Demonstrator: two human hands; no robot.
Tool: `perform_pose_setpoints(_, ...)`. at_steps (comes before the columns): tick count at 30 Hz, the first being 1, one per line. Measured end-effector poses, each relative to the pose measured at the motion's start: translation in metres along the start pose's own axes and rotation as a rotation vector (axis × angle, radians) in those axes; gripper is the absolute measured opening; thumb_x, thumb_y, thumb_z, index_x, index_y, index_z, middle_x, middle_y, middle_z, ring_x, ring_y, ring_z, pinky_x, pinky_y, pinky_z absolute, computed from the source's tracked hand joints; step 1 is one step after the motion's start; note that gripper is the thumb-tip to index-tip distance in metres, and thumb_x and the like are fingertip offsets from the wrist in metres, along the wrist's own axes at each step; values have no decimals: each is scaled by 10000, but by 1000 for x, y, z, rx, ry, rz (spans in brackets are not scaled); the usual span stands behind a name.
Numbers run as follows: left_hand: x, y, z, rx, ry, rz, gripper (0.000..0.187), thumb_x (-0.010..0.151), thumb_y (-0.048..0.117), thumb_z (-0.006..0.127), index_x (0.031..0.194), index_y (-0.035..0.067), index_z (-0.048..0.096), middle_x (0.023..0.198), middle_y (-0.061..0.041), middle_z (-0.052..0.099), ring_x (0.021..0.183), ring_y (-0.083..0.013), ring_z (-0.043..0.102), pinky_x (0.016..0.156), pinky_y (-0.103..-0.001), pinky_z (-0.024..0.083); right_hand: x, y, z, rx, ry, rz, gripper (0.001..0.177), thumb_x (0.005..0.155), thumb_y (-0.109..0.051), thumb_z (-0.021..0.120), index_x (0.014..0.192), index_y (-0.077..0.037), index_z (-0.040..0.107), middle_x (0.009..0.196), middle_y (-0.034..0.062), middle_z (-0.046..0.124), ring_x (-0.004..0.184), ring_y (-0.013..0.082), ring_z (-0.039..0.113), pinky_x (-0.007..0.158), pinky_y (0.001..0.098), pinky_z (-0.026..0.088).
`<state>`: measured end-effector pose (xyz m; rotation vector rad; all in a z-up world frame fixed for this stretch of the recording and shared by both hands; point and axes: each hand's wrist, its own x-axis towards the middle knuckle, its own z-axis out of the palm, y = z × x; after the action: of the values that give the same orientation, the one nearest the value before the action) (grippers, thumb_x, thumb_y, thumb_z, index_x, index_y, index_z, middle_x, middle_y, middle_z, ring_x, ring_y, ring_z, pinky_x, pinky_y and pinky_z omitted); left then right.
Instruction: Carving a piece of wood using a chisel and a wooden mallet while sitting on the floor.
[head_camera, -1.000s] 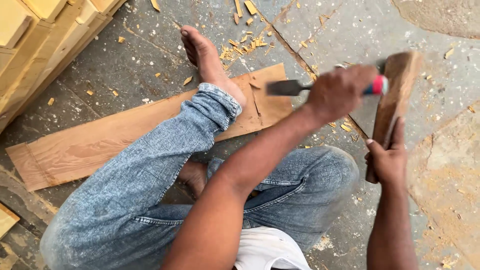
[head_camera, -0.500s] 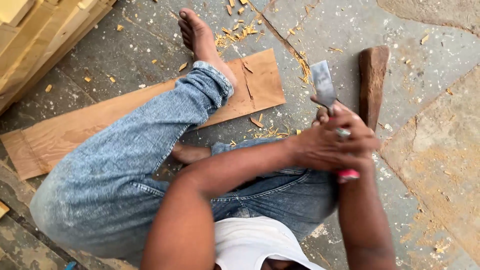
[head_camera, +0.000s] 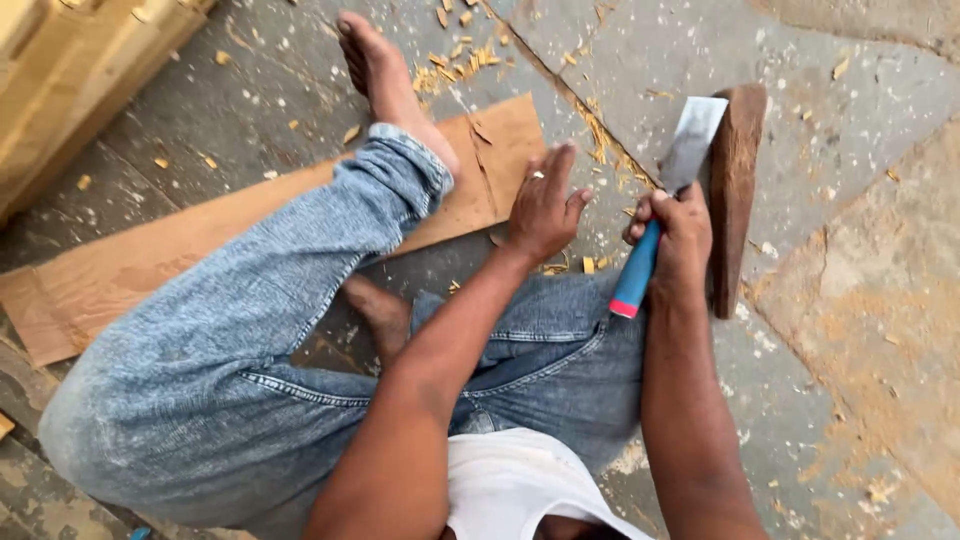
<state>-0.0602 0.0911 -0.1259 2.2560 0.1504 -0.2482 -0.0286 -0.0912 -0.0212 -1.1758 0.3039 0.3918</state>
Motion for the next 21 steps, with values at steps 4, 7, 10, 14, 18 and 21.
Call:
perform_pose_setpoints(4,-12,-5,-15,255,502,95,862,921,415,637,1547,-8,222,1552,-333,416,1483,-462,388,1242,-569,237,-9,-2,1,5,32,-25,376,986,-83,544,1359,-84,496,814,55,571,605,139,540,550,291,486)
perform_pose_setpoints(7,-8,-2,-28,328,405,-12,877,851,418,634,1500,-7,226,1501,-341,428,1403,-507,429,1160,-582,313,-6,-1,6,-25,12,-41,359,989,-77,542,1345,-70,497,810,58,575,595,141,540,539,292,482)
perform_pose_setpoints(10,-23,-8,1,14,125,-37,762,955,355,592,1567,53,254,1564,-257,436,1410,-463,471,1153,-529,398,-13,1,6,-46,-11,-43,325,1016,-74,537,1340,-58,513,809,62,578,594,141,537,543,292,477)
perform_pose_setpoints(14,-29,-1,-4,-240,275,269,616,1022,156,538,1603,110,339,1641,-181,446,1533,-391,453,1255,-469,424,1,10,-10,-5,23,-11,172,1073,-127,524,1216,-36,493,824,81,605,594,157,551,540,311,484)
perform_pose_setpoints(18,-57,62,-65,32,265,635,657,904,112,604,1523,166,390,1615,-203,364,1514,-423,368,1235,-555,341,4,26,-13,14,-40,-26,165,1072,-87,556,1184,-1,470,966,129,646,739,193,602,659,336,538)
perform_pose_setpoints(21,-49,82,-84,187,216,985,614,910,173,691,1471,270,460,1596,-153,382,1497,-380,365,1231,-606,292,-2,15,2,5,-130,-11,320,1037,-133,538,1329,-4,515,1114,90,640,996,182,673,851,314,599)
